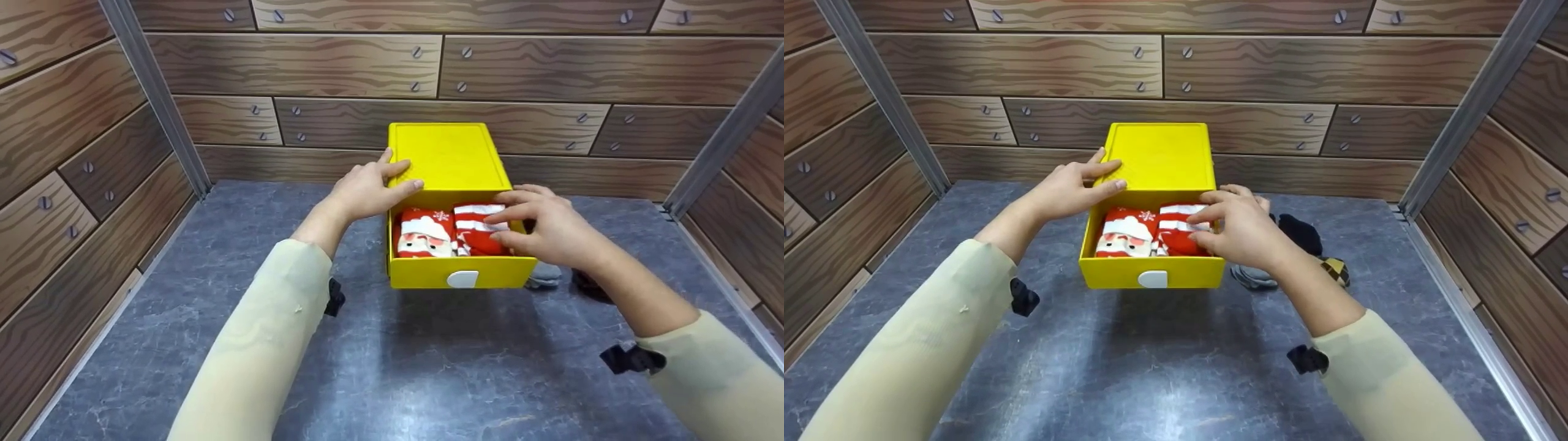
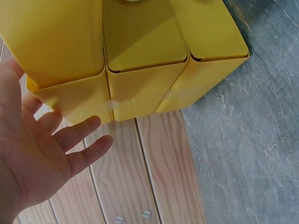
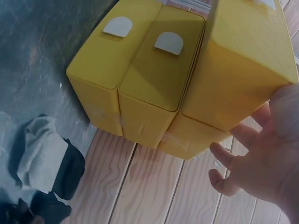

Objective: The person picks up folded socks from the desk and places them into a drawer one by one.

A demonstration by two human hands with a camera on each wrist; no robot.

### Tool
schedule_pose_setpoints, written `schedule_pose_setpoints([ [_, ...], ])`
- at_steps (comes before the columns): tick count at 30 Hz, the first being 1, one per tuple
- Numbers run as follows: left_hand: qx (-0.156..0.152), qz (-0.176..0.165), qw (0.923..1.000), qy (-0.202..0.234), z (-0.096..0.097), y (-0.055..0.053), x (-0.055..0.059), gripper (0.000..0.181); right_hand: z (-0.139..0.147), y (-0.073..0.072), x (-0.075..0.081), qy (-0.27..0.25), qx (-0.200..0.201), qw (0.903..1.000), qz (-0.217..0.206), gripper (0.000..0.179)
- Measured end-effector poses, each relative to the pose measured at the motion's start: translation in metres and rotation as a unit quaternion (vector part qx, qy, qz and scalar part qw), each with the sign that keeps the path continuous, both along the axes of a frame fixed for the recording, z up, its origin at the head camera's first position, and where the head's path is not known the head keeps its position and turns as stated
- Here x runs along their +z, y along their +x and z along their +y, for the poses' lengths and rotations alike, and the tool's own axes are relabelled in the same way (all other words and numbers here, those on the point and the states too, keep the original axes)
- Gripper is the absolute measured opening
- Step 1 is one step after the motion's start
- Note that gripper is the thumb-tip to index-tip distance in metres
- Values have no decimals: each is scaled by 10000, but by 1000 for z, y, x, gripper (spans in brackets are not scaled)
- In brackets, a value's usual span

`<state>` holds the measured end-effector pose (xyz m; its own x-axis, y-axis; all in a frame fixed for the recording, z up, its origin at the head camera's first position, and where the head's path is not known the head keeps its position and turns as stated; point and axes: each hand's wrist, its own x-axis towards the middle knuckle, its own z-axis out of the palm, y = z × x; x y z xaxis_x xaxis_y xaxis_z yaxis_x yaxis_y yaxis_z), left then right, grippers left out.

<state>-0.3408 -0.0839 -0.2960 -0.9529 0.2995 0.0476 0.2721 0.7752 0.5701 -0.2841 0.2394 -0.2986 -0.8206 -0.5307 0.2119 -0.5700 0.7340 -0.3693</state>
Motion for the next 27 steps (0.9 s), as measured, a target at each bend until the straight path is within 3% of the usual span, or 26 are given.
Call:
schedule_pose_setpoints([
  [5, -17, 6, 10000, -16, 2, 2, 1, 79, 5, 16, -1, -1251, -222, 9912, 385, 33],
  [10, -20, 45, 10000, -10, 2, 3, 2, 78, 5, 44, 4, -2344, -360, 9690, 697, 32],
  [14, -41, 102, 9999, -59, 1, 2, 1, 77, 4, 62, 6, -2994, -82, 9504, 832, 37],
  [19, -27, 57, 10000, -37, 0, 1, 0, 77, 2, 78, -2, -3291, 283, 9403, 818, 41],
  [27, -18, 53, 10000, -48, -1, 2, 0, 77, -6, 94, -24, -3060, 651, 9486, 483, 37],
])
